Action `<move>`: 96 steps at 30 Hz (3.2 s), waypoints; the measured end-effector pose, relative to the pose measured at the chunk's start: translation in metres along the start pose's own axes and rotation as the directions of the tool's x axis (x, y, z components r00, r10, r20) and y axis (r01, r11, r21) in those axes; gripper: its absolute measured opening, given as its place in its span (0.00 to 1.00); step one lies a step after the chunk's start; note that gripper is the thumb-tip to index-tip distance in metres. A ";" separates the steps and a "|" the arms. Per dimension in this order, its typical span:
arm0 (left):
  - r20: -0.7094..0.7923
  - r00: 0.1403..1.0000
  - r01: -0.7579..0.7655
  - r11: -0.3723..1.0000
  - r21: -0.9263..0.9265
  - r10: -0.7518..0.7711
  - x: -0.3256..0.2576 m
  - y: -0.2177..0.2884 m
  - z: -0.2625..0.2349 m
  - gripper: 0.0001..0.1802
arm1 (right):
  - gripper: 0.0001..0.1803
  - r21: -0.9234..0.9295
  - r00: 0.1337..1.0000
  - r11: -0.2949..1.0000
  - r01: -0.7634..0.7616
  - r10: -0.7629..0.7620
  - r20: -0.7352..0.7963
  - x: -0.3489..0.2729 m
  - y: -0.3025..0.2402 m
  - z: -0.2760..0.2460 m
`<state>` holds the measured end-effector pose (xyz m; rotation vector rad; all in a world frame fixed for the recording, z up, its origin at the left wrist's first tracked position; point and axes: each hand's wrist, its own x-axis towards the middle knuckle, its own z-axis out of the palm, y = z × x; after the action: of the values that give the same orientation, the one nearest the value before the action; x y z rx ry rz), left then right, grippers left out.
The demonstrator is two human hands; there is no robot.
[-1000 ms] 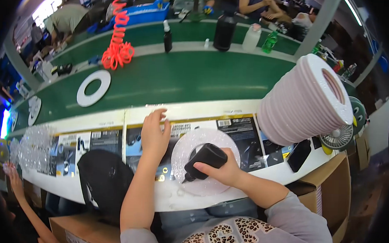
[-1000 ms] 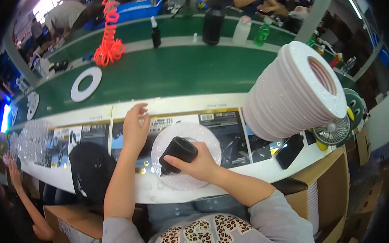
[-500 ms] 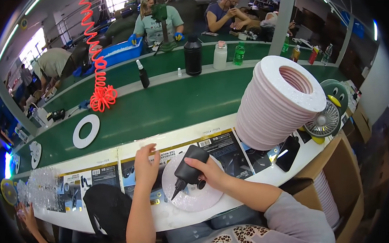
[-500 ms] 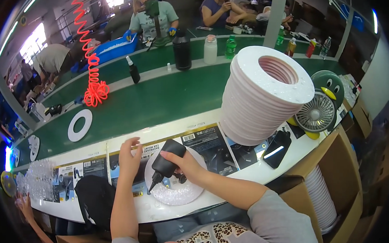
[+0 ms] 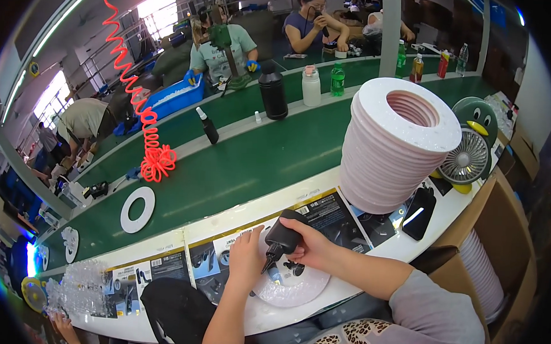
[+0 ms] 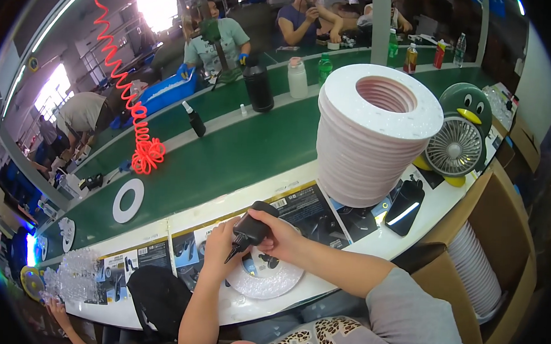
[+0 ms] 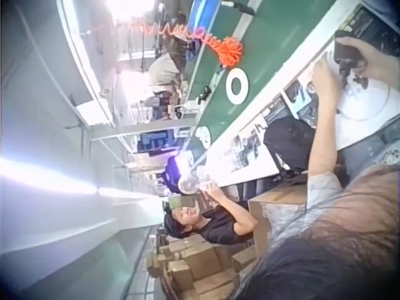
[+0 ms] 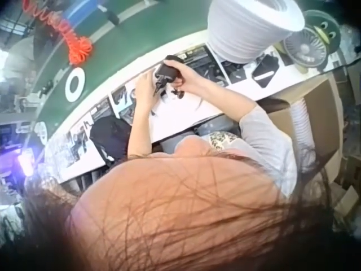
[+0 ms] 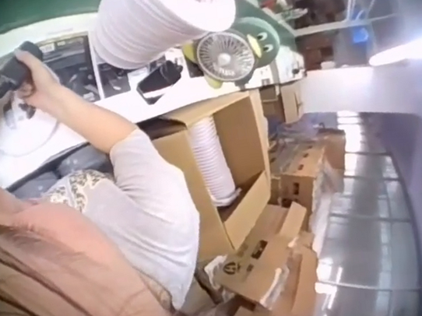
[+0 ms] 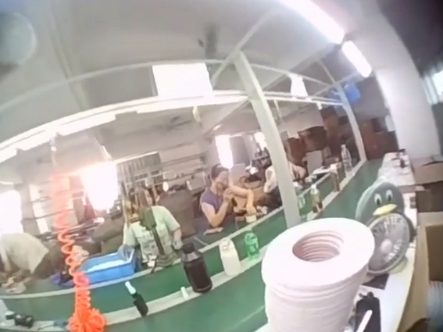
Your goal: Applying glue to a circular plastic base and attaching a flexible component.
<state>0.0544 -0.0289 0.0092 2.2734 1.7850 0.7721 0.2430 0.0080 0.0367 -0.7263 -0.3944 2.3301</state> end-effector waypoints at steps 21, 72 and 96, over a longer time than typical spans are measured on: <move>-0.055 0.981 0.181 0.982 -0.053 -0.184 0.011 -0.014 -0.013 0.33 | 0.13 -0.137 0.984 0.978 0.155 -0.165 -0.072 -0.002 -0.002 0.006; -0.159 0.980 0.108 0.991 -0.073 -0.118 0.007 -0.031 0.000 0.30 | 0.14 -0.863 0.846 0.233 0.448 -0.422 0.325 -0.021 0.028 0.007; -0.152 0.978 0.129 0.986 -0.102 -0.144 0.008 -0.031 0.002 0.30 | 0.15 -0.829 0.788 0.177 0.530 -0.464 0.404 -0.013 0.035 0.005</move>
<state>0.0304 -0.0128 -0.0033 2.0583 1.9067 1.0114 0.2308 -0.0266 0.0304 -0.8145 -1.8053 1.2774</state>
